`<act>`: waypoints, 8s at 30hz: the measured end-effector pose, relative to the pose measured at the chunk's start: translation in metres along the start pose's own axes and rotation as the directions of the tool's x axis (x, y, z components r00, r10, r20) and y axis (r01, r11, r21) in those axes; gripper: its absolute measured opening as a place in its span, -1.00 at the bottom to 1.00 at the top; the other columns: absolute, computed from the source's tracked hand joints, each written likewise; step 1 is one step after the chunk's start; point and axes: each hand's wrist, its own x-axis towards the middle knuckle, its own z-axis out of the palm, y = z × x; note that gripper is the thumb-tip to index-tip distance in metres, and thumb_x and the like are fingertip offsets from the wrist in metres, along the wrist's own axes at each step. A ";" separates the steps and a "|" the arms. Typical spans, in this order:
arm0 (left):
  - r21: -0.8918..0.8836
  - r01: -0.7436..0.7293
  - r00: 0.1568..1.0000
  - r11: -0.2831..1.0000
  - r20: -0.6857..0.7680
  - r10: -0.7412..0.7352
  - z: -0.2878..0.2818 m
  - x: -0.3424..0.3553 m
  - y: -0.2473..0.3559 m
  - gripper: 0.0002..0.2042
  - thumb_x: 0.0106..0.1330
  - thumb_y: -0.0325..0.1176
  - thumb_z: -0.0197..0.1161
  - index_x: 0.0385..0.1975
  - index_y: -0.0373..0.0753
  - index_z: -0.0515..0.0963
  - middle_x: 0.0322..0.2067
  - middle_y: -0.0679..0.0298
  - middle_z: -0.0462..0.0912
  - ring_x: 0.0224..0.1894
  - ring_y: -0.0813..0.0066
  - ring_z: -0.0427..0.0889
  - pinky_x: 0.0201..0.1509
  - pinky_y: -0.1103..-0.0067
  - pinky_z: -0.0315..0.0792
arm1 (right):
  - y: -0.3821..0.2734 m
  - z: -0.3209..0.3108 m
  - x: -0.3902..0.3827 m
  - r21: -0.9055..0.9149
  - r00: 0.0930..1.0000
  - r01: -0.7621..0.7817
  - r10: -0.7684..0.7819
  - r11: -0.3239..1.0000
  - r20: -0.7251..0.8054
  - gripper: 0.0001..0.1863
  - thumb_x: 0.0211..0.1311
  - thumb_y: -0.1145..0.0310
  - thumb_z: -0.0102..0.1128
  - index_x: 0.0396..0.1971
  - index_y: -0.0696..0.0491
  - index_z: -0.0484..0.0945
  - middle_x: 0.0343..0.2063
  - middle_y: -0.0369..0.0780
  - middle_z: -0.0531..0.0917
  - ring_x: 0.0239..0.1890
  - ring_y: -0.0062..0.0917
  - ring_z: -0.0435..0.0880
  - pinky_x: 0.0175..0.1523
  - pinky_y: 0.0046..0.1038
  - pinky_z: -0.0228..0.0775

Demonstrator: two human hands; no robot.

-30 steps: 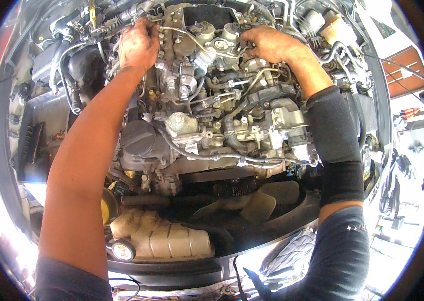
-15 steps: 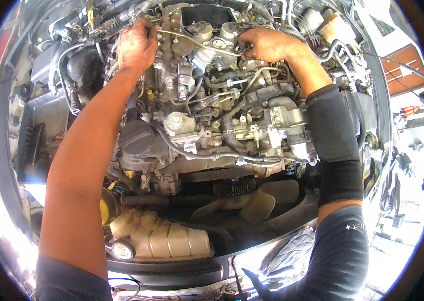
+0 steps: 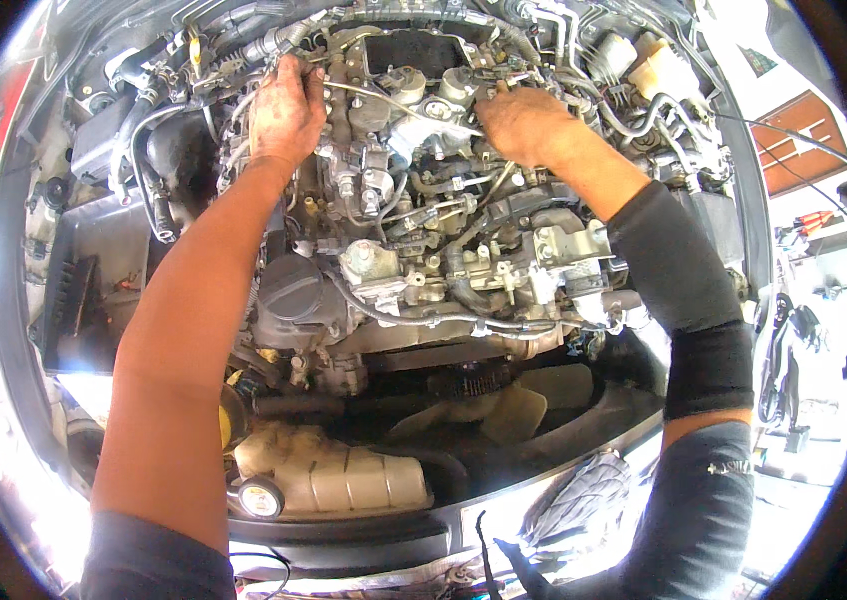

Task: The person works on a car engine with the hood open, using a wrench to loosen and tighten bolts on the engine block. They repeatedly reach into the engine bay, adjust components, and reposition tools on the front of the vehicle.

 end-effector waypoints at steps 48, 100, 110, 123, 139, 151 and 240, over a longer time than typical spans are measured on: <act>-0.089 0.992 0.049 0.084 -0.342 -0.938 -0.913 -0.699 0.220 -0.81 0.70 -0.30 -0.03 -0.04 -0.27 0.46 -0.33 0.31 0.47 -0.33 0.54 0.46 -0.17 0.56 0.44 | -0.514 -0.136 -0.354 0.832 0.872 0.436 -0.388 0.343 -0.297 -0.46 0.46 0.40 0.39 0.33 0.18 0.43 0.00 -0.03 0.63 -0.03 -0.28 0.64 0.08 -0.28 0.56; 0.376 0.226 0.916 0.899 0.232 -0.327 -0.388 -0.385 0.111 -0.38 0.28 0.01 0.28 0.27 -0.24 0.54 0.25 -0.09 0.50 0.27 -0.19 0.43 0.39 -0.05 0.23 | -0.028 -0.021 -0.010 0.306 0.947 -0.201 0.264 0.931 -0.183 -0.27 0.37 0.07 0.50 0.40 0.14 0.49 0.25 0.13 0.66 0.35 0.05 0.61 0.46 -0.09 0.46; 0.381 0.211 0.915 0.900 0.247 -0.319 -0.386 -0.384 0.109 -0.37 0.32 0.09 0.17 0.24 -0.26 0.57 0.20 -0.13 0.52 0.24 -0.19 0.46 0.37 -0.03 0.25 | -0.009 -0.020 0.018 0.350 0.996 -0.050 0.074 0.935 -0.054 -0.36 0.20 0.33 0.63 0.27 0.15 0.63 0.18 0.02 0.74 0.25 -0.04 0.71 0.36 -0.14 0.53; 0.402 0.193 0.917 0.895 0.251 -0.310 -0.387 -0.384 0.109 -0.37 0.31 0.08 0.16 0.26 -0.24 0.53 0.21 -0.08 0.51 0.26 -0.18 0.44 0.37 -0.04 0.24 | -0.002 -0.013 0.020 0.339 0.998 -0.028 0.046 0.940 -0.047 -0.44 0.23 0.29 0.60 0.21 0.12 0.66 0.11 0.04 0.76 0.21 -0.05 0.73 0.31 -0.16 0.56; 0.401 0.184 0.922 0.897 0.246 -0.299 -0.386 -0.384 0.108 -0.38 0.34 0.11 0.13 0.23 -0.24 0.56 0.19 -0.07 0.52 0.24 -0.14 0.46 0.35 -0.01 0.25 | 0.006 -0.007 0.023 0.301 0.996 0.060 -0.037 0.952 -0.084 -0.40 0.25 0.23 0.60 0.24 0.15 0.64 0.18 0.12 0.71 0.28 0.03 0.67 0.40 -0.10 0.51; 0.398 0.180 0.926 0.900 0.240 -0.291 -0.385 -0.384 0.108 -0.37 0.37 0.14 0.11 0.24 -0.25 0.55 0.18 -0.06 0.53 0.23 -0.13 0.46 0.35 0.00 0.25 | -0.006 -0.017 0.020 0.403 0.980 -0.177 0.198 0.898 -0.011 -0.47 0.28 0.26 0.55 0.20 0.13 0.67 0.12 0.10 0.74 0.26 0.04 0.68 0.38 -0.08 0.52; 0.309 0.227 0.916 0.923 0.254 -0.311 -0.387 -0.389 0.102 -0.33 0.23 0.08 0.26 0.26 -0.24 0.57 0.16 -0.02 0.54 0.29 -0.13 0.48 0.36 -0.04 0.28 | -0.108 -0.095 0.161 0.030 0.918 -0.370 0.361 0.928 0.164 -0.28 0.48 -0.04 0.37 0.49 0.03 0.50 0.49 -0.04 0.52 0.50 -0.13 0.53 0.52 -0.06 0.43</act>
